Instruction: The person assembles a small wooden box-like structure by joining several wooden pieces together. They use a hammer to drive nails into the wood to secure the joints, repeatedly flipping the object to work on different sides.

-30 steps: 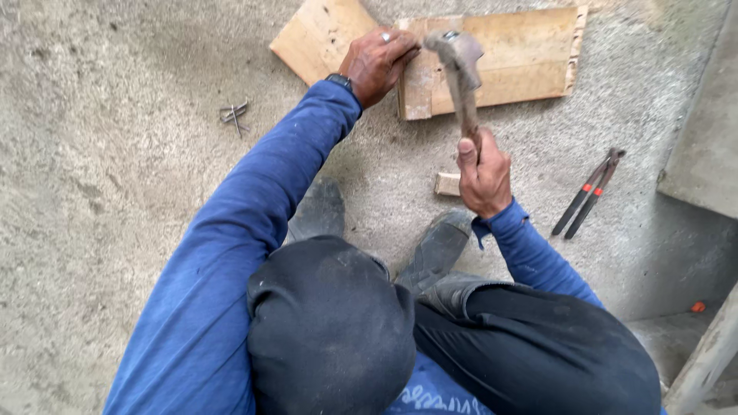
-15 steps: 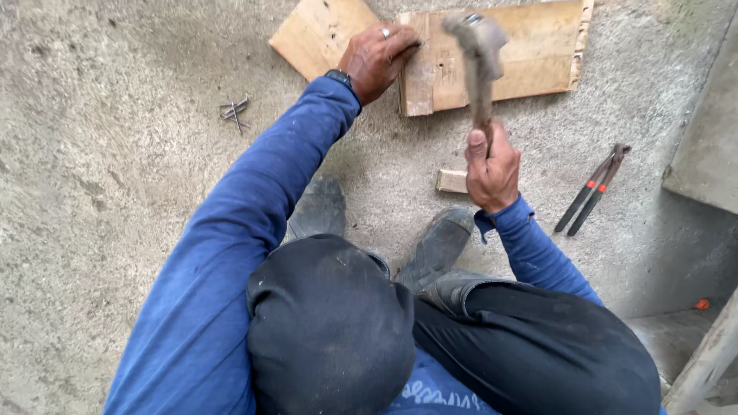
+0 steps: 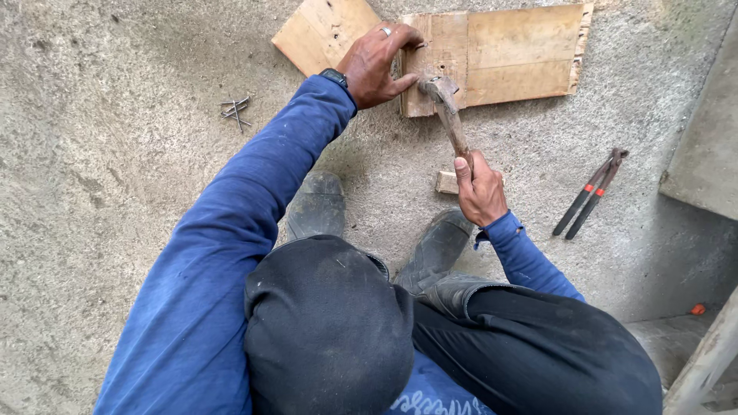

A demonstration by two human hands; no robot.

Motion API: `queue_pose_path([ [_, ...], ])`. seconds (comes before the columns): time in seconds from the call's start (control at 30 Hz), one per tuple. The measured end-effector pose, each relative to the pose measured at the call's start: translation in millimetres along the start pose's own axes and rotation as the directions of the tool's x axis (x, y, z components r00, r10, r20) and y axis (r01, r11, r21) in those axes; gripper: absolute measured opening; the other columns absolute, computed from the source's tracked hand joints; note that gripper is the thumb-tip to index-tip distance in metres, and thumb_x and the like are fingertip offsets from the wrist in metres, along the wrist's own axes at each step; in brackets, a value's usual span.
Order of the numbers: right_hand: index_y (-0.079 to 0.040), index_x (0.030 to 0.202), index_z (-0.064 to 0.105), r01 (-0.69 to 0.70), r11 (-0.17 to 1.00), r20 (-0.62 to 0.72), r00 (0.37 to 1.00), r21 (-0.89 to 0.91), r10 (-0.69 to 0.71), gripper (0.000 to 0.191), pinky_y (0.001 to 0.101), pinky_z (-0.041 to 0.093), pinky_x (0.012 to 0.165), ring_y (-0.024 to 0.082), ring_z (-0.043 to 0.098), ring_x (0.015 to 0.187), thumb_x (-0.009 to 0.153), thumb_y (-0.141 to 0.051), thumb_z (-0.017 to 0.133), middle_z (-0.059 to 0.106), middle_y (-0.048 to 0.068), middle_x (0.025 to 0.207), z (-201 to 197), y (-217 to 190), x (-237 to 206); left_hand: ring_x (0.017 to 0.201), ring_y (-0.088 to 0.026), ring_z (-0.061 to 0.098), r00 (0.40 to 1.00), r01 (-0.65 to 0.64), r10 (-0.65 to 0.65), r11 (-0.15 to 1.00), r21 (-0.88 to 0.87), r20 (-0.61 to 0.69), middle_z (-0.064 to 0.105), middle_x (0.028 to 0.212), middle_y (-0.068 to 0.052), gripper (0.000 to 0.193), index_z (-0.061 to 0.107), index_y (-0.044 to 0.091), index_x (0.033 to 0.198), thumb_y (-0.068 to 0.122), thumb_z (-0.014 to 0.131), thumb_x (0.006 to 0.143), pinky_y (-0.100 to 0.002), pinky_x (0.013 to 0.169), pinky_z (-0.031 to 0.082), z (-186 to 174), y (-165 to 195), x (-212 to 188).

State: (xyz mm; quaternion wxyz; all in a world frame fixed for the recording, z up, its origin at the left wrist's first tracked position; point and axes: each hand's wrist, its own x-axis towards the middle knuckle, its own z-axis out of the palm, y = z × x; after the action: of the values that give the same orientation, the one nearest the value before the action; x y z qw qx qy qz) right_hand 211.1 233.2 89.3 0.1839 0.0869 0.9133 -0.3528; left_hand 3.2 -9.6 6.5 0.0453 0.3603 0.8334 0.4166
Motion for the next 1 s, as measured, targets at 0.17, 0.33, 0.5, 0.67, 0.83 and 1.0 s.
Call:
queue_pose_path([
  [0.17,-0.003,0.099,0.051,-0.017,0.999,0.018,1.000,0.034,0.017,0.045,0.0469,0.047,0.058,0.035,0.065,0.061,0.111,-0.046,0.045,0.058,0.016,0.065,-4.3,-4.2,1.8,0.125,-0.034,0.055,1.000,-0.010,0.010,0.999,0.046,-0.010,0.056,0.135,-0.016,0.065,0.056,0.010,0.144,0.037,0.088,0.094,-0.044,0.109,0.050,5.0,0.7,-2.4],
  [0.33,-0.003,0.099,0.052,-0.009,0.999,0.024,1.000,0.041,0.008,0.044,0.0463,0.049,0.058,0.036,0.066,0.063,0.111,-0.046,0.045,0.060,0.016,0.066,-5.5,-2.3,0.8,0.128,-0.042,0.043,0.993,-0.010,-0.021,0.966,0.259,0.116,0.047,0.137,-0.019,0.098,0.053,0.012,0.149,0.061,0.092,0.073,-0.058,0.111,0.039,2.1,-1.7,-3.7],
  [0.5,-0.002,0.098,0.051,-0.010,0.999,0.023,1.000,0.037,0.010,0.045,0.0473,0.047,0.058,0.037,0.064,0.061,0.111,-0.045,0.045,0.057,0.017,0.065,-5.2,-0.6,1.4,0.140,-0.040,0.038,0.993,0.049,-0.073,0.969,0.240,0.094,0.043,0.152,-0.016,0.113,0.047,0.018,0.154,0.072,0.094,0.066,-0.058,0.116,0.035,-2.0,-4.3,-2.3],
  [0.67,-0.004,0.099,0.053,0.076,0.994,-0.030,0.997,0.076,-0.074,0.046,0.0392,0.047,0.050,0.021,0.058,0.054,0.112,-0.047,0.042,0.055,0.009,0.065,-7.3,-0.7,4.1,0.137,-0.045,0.034,0.956,0.164,-0.234,0.928,0.336,0.179,0.041,0.148,-0.018,0.131,0.037,0.016,0.153,0.077,0.094,0.052,-0.064,0.111,0.027,3.1,-3.9,7.0],
  [0.83,-0.007,0.103,0.053,0.262,0.887,-0.210,0.958,0.380,-0.193,0.051,0.0309,0.038,0.039,0.009,0.043,0.046,0.109,-0.055,0.037,0.046,-0.001,0.059,-11.3,-6.1,17.4,0.147,-0.043,0.032,0.952,0.195,-0.249,0.943,0.270,0.179,0.039,0.157,-0.014,0.135,0.033,0.017,0.160,0.074,0.094,0.055,-0.061,0.120,0.027,2.3,-4.4,4.8],
  [1.0,-0.006,0.104,0.053,0.241,0.965,-0.143,0.964,0.099,-0.226,0.049,0.0268,0.042,0.049,0.007,0.052,0.059,0.119,-0.051,0.038,0.051,-0.002,0.069,-15.8,-15.9,33.0,0.141,-0.046,0.031,0.951,0.202,-0.256,0.939,0.278,0.175,0.038,0.154,-0.015,0.137,0.033,0.015,0.156,0.076,0.095,0.050,-0.064,0.115,0.024,-1.6,-0.4,5.0],
])
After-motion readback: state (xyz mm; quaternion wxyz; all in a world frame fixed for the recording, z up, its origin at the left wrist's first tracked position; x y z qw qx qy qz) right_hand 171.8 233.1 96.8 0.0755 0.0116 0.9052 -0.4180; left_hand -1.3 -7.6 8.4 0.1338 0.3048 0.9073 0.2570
